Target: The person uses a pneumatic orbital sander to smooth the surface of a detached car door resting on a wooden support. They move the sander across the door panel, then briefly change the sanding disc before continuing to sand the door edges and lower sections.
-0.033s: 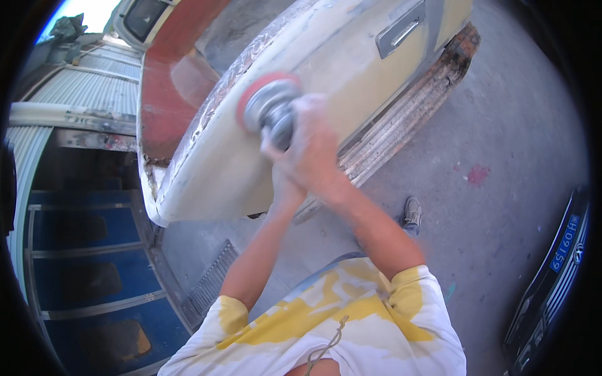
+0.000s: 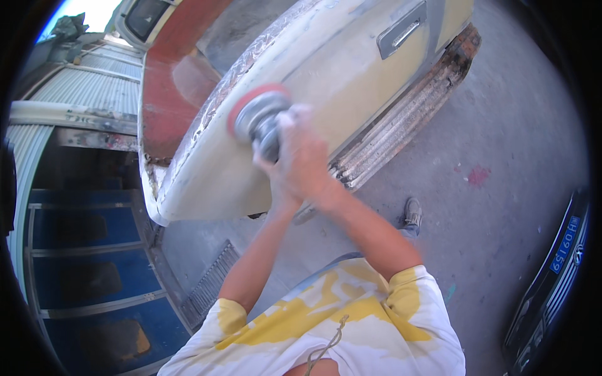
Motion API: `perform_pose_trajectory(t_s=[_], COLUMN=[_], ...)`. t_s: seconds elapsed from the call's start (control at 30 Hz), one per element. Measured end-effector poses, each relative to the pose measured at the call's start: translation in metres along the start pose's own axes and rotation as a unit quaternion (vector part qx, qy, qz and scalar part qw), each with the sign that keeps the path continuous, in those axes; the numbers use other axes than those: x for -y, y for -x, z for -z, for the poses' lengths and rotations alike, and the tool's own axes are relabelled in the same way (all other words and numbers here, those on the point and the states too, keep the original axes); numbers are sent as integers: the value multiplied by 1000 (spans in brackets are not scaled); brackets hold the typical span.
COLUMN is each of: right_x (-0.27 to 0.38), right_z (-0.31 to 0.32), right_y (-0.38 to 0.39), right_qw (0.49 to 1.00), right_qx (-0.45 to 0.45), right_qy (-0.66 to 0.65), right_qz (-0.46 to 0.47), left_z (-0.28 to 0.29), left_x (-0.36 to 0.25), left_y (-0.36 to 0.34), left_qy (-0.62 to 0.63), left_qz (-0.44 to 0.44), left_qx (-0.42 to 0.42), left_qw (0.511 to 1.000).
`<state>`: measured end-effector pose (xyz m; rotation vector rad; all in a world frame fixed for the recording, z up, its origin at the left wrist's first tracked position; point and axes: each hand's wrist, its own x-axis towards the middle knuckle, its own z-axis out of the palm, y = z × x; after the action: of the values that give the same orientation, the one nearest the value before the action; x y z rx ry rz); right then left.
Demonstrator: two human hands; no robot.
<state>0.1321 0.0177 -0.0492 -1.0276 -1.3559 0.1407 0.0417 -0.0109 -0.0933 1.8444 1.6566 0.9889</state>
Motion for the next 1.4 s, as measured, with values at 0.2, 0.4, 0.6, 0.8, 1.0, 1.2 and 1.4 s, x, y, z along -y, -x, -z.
perform_pose_trajectory(t_s=[0.2,0.4,0.6,0.8,1.0,1.2,1.4], right_x=[2,-36,-46,-47,-24,-55,-34], right_z=[-17,13,10,14,7,21,10], right_y=[45,28,11,7,29,11,28], right_qw=[995,992,998,991,996,982,996], right_qx=[78,52,-46,-48,57,-22,64], right_qy=[33,62,35,16,55,74,57], right_qz=[53,-97,-27,-120,-29,-170,-39], left_z=[-10,-40,-24,-26,-29,-34,-35], left_x=[38,31,15,11,25,20,15], left_y=[39,21,-1,-6,22,-5,17], left_qy=[31,-26,-91,-118,-85,-165,-86], left_qz=[-23,-55,-117,-32,-114,62,-197], left_qx=[-25,102,126,150,71,347,-31], left_qw=[999,993,981,981,987,921,976])
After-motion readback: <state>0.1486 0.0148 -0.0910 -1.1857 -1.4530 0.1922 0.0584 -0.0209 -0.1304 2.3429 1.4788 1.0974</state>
